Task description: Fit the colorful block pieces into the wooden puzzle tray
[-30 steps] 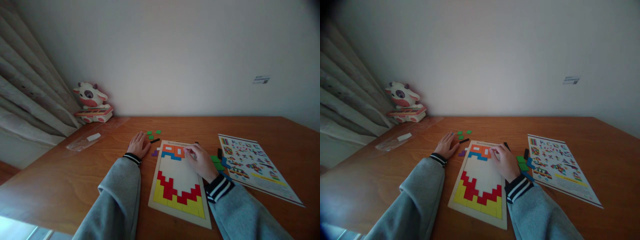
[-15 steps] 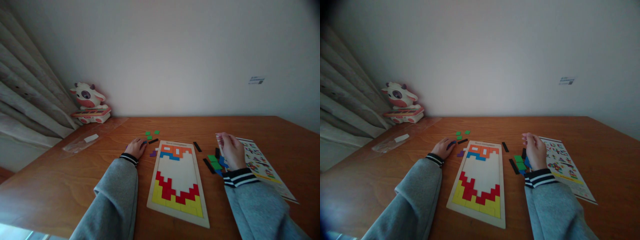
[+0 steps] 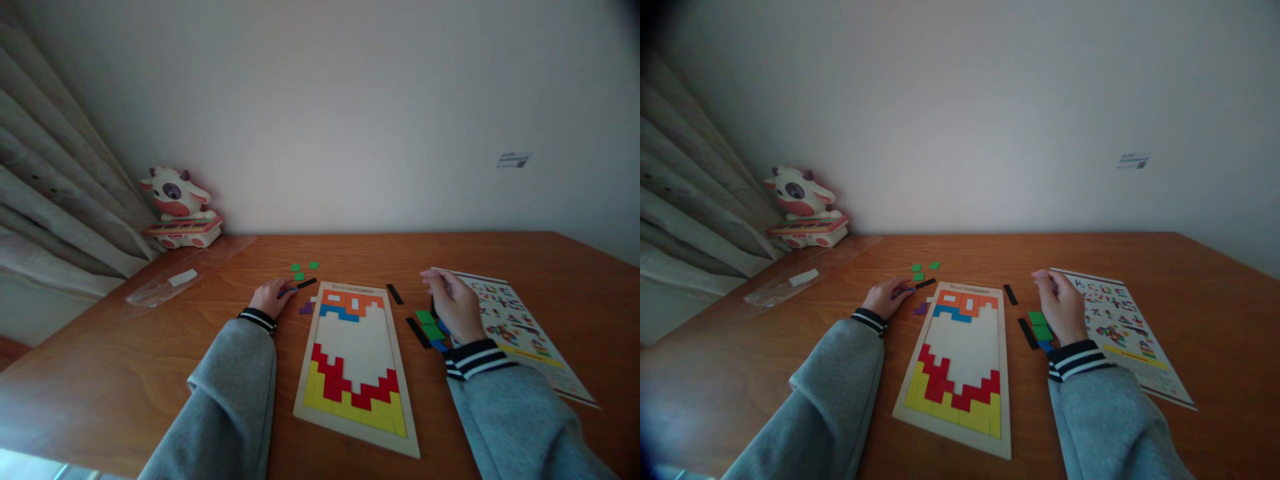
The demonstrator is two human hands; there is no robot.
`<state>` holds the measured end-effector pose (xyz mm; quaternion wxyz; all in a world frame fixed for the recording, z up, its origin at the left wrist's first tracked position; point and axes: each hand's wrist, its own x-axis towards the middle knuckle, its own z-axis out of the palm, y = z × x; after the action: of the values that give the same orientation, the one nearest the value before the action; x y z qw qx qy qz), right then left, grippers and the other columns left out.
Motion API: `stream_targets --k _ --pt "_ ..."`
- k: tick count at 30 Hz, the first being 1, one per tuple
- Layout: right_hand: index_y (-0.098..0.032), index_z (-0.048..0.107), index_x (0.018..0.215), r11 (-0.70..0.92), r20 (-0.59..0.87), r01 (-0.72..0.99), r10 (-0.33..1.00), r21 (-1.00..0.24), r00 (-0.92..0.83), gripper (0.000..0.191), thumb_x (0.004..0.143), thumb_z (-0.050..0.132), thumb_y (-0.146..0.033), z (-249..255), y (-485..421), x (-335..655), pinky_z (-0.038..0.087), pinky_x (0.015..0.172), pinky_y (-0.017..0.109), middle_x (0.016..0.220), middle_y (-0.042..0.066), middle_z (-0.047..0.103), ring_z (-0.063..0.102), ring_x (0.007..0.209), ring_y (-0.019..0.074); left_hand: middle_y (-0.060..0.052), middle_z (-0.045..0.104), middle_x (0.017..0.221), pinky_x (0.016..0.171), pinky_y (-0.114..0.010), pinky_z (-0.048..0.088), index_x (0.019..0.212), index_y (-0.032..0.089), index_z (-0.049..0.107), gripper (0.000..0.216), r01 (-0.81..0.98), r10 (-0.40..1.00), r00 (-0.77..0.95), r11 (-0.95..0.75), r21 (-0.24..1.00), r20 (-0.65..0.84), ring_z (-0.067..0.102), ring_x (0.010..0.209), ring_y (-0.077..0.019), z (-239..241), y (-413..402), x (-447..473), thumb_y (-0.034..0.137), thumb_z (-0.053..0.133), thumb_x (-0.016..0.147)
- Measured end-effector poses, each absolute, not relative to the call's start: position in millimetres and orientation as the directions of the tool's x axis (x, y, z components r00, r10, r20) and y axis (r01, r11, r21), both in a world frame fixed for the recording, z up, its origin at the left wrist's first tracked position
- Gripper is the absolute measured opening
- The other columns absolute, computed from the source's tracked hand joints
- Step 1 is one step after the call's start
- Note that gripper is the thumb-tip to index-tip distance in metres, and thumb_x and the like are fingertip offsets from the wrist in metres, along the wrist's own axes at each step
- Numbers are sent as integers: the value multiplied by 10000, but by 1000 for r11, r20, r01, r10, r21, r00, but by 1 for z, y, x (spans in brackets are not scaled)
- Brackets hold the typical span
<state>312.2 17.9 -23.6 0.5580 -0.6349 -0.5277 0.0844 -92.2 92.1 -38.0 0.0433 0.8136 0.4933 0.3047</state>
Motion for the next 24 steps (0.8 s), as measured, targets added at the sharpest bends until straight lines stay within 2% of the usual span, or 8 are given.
stream_targets --k 7,13,16,19,21,24 --pt "-188 683 960 187 479 557 758 -809 442 409 898 481 -538 -17 15 308 494 719 330 896 87 717 639 736 195 -35 742 882 761 -291 578 1022 203 673 224 677 816 262 -536 505 515 698 747 -159 -23 75 -68 343 624 855" --pt "-195 671 970 232 469 549 814 -803 342 404 910 470 -540 -14 10 286 502 720 340 896 85 716 635 746 201 -43 743 877 707 -274 609 1014 177 669 241 489 804 282 -590 642 524 711 742 -152 -16 46 -26 366 651 864" --pt "-194 668 979 301 443 521 880 -799 170 368 894 520 -520 -12 1 262 517 726 328 907 76 717 646 791 200 -51 724 823 627 -237 607 970 152 663 291 393 802 292 -597 699 521 699 687 -141 -15 28 -3 412 686 839" --pt "-225 696 1014 371 378 475 922 -798 -83 319 860 598 -486 -9 -10 236 525 650 275 844 24 717 646 724 166 -71 680 817 557 -215 590 904 121 672 355 196 812 321 -561 804 488 668 632 -125 -13 13 13 435 761 763" --pt "-233 698 1057 391 299 419 916 -820 -268 330 843 631 -474 -5 -16 223 521 615 260 832 12 716 632 682 149 -82 658 857 569 -214 593 878 117 680 346 134 788 341 -580 803 512 654 652 -114 -11 8 17 437 755 770" --pt "-235 721 1024 378 236 356 893 -854 -382 300 851 629 -462 -1 -21 215 518 630 266 850 18 725 623 688 144 -88 644 875 589 -218 599 863 115 683 334 126 769 342 -607 785 540 642 685 -113 -9 5 18 436 740 787"
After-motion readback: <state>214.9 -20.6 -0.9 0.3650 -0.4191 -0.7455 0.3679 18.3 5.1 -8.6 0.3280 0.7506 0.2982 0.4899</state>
